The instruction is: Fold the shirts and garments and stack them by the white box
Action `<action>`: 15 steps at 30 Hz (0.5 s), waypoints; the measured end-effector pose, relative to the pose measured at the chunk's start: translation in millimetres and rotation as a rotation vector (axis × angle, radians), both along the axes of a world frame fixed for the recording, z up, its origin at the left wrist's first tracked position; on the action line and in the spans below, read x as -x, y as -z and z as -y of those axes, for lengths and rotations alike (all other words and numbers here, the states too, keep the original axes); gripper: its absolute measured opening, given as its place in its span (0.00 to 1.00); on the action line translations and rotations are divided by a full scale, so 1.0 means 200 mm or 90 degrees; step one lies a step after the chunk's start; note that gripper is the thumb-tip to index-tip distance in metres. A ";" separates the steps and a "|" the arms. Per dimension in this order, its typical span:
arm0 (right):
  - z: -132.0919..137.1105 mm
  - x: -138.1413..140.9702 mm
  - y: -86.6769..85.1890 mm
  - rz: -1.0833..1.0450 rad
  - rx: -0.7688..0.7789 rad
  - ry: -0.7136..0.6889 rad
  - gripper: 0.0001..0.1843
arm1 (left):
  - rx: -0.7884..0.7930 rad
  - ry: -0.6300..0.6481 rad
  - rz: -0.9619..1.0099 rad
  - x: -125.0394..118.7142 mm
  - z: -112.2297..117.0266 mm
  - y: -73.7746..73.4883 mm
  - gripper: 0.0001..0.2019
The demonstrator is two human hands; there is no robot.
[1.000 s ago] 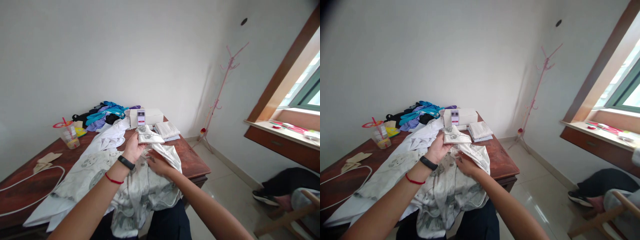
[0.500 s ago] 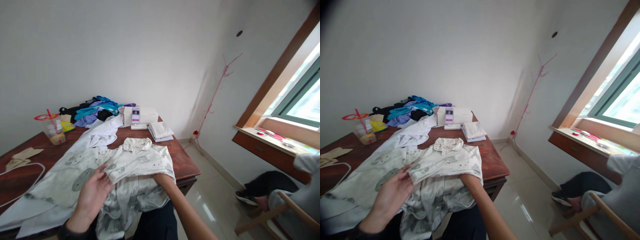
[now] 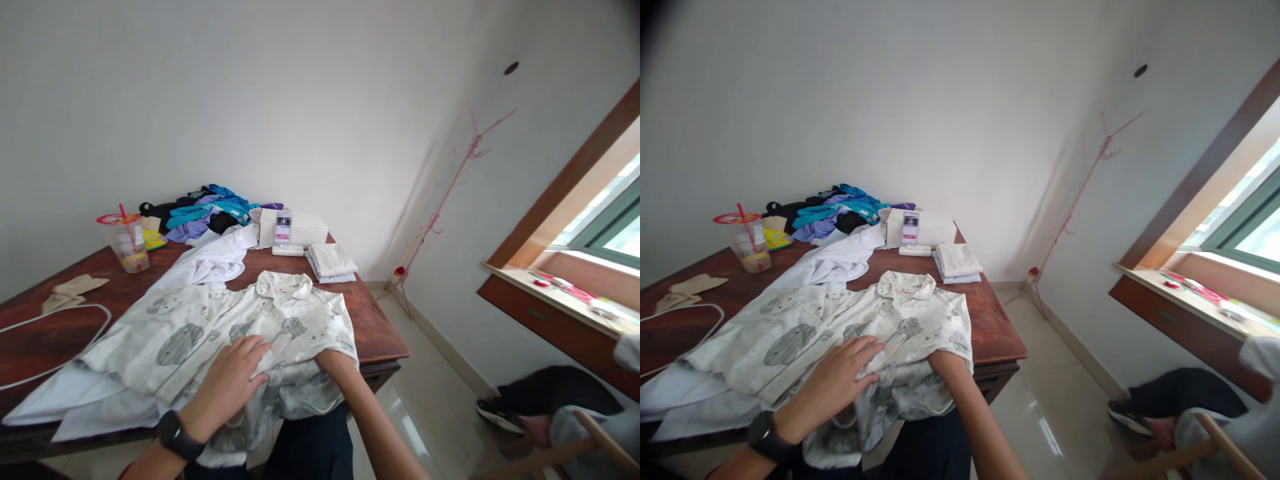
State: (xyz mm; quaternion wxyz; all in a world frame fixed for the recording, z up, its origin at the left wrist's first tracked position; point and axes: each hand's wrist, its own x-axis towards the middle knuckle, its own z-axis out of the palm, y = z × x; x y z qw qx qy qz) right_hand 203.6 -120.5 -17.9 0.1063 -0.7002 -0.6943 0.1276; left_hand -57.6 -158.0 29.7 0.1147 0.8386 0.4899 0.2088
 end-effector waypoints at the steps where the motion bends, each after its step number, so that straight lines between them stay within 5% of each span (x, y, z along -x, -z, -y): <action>1: 0.00 0.00 -0.01 -0.001 0.004 -0.006 0.34 | 0.016 0.004 0.014 0.01 -0.03 -0.01 0.16; 5: 0.01 -0.03 0.01 -0.009 -0.023 -0.019 0.36 | 0.074 -0.065 0.170 0.15 -0.12 -0.10 0.10; 9: -0.01 -0.04 0.03 -0.005 -0.016 0.011 0.36 | 0.171 -0.200 0.534 0.31 -0.17 -0.30 0.16; 12: -0.03 -0.03 0.01 -0.001 -0.044 -0.019 0.34 | 0.232 -0.199 0.866 0.36 -0.16 -0.44 0.08; 15: -0.05 -0.03 0.00 -0.002 -0.064 0.008 0.35 | 0.301 -0.189 1.030 0.34 -0.13 -0.54 0.09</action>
